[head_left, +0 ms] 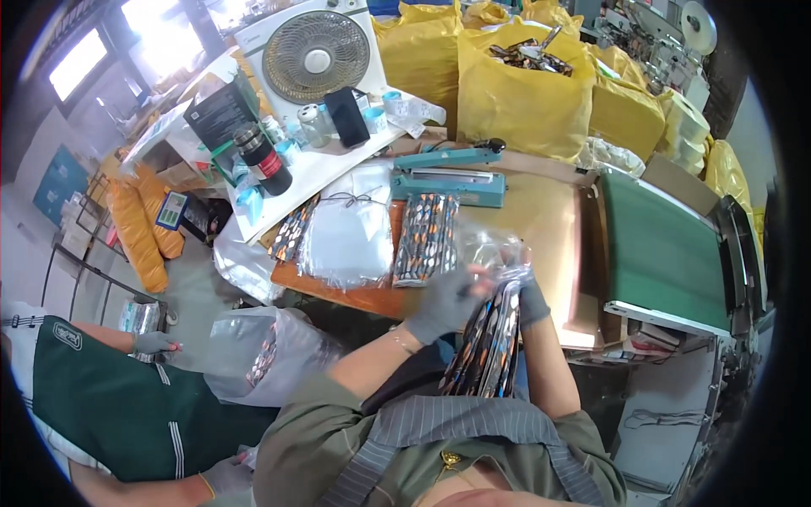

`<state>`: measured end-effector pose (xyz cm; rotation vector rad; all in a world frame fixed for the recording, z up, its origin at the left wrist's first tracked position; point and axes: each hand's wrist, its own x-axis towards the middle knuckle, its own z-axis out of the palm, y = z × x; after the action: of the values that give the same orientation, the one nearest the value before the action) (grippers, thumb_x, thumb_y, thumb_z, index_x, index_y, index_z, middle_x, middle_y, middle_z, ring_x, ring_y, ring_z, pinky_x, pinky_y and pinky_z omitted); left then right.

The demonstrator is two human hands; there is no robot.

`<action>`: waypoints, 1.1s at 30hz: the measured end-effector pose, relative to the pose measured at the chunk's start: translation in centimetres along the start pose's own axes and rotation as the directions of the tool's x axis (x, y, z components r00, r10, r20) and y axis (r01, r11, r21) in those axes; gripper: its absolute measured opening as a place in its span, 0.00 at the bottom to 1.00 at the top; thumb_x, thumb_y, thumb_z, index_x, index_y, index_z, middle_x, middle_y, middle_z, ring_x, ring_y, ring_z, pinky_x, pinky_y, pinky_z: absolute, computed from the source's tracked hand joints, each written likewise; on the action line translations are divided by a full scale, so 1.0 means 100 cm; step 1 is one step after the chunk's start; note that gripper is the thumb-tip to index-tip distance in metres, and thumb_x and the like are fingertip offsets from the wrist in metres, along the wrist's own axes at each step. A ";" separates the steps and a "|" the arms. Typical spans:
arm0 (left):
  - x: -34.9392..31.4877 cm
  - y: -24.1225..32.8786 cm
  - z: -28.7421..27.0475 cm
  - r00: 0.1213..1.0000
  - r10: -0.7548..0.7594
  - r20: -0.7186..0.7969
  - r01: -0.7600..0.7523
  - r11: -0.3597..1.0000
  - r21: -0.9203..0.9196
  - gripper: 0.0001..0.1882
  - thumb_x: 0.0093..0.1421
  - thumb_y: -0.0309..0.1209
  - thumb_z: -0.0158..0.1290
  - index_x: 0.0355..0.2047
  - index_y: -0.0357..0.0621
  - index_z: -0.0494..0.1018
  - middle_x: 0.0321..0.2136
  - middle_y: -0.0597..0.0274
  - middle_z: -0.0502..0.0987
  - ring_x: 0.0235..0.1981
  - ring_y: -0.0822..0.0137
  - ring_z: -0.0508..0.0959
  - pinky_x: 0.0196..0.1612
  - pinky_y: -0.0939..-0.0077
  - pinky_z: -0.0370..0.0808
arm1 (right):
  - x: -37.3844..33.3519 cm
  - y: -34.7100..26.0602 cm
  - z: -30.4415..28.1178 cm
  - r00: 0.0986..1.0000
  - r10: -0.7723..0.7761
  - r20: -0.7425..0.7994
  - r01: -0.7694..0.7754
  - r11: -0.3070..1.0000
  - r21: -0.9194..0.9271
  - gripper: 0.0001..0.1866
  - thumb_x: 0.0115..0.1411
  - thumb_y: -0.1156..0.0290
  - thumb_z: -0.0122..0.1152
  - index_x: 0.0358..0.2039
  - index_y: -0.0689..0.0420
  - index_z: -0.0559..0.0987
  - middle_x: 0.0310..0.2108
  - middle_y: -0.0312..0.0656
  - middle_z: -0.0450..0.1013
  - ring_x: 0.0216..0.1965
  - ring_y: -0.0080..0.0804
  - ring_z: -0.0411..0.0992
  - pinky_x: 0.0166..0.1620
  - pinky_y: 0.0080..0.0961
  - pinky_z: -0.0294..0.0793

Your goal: Bundling multiple pens, placing them into plastic sleeves, and sealing the bags using a heat sealer and packaging machinery.

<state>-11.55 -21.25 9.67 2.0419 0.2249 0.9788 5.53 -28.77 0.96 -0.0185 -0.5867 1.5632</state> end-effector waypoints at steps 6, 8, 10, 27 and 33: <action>-0.110 -0.014 0.008 0.967 0.097 0.237 -0.088 0.995 -0.049 0.16 0.55 0.36 0.55 0.17 0.40 0.67 0.13 0.56 0.68 0.15 0.58 0.71 0.19 0.69 0.64 | -0.110 0.105 0.085 0.667 -0.101 -0.738 -0.166 0.945 -0.280 0.31 0.62 0.44 0.42 0.55 0.57 0.65 0.46 0.45 0.70 0.46 0.35 0.70 0.48 0.31 0.71; -0.137 -0.011 0.018 0.952 -0.011 0.306 0.055 0.989 -0.136 0.18 0.54 0.38 0.57 0.14 0.41 0.66 0.13 0.54 0.67 0.14 0.57 0.70 0.19 0.67 0.65 | -0.151 0.123 0.068 0.475 -0.121 -0.872 -0.377 0.867 -0.325 0.29 0.64 0.47 0.42 0.55 0.58 0.65 0.48 0.48 0.70 0.47 0.36 0.70 0.48 0.31 0.70; -0.096 0.011 0.021 0.917 -0.031 0.397 0.041 0.999 -0.019 0.20 0.51 0.38 0.59 0.12 0.40 0.66 0.13 0.51 0.67 0.15 0.54 0.70 0.20 0.66 0.65 | -0.178 0.099 0.019 0.576 -0.295 -0.763 -0.772 0.110 -0.625 0.14 0.59 0.64 0.52 0.40 0.59 0.76 0.35 0.53 0.74 0.36 0.43 0.74 0.41 0.34 0.71; 0.174 -0.017 0.010 0.976 -0.060 0.211 -0.047 0.881 0.471 0.13 0.52 0.34 0.48 0.21 0.38 0.76 0.14 0.55 0.76 0.19 0.64 0.78 0.29 0.72 0.74 | 0.003 -0.152 0.130 0.609 -0.780 -0.145 -0.658 -0.394 -0.642 0.10 0.51 0.68 0.50 0.29 0.60 0.75 0.26 0.53 0.73 0.31 0.48 0.72 0.36 0.34 0.70; 0.169 -0.016 0.009 0.908 -0.100 0.406 -0.078 0.914 0.398 0.13 0.54 0.33 0.47 0.28 0.36 0.76 0.16 0.55 0.76 0.18 0.69 0.77 0.26 0.71 0.73 | -0.011 -0.161 0.133 0.533 -0.702 -0.471 -0.714 -0.075 -0.696 0.10 0.52 0.69 0.51 0.30 0.62 0.74 0.22 0.45 0.72 0.29 0.33 0.73 0.35 0.27 0.71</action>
<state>0.90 -12.79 17.64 2.5760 0.2213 0.4821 15.78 -35.09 18.09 -2.0714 -0.7688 0.3515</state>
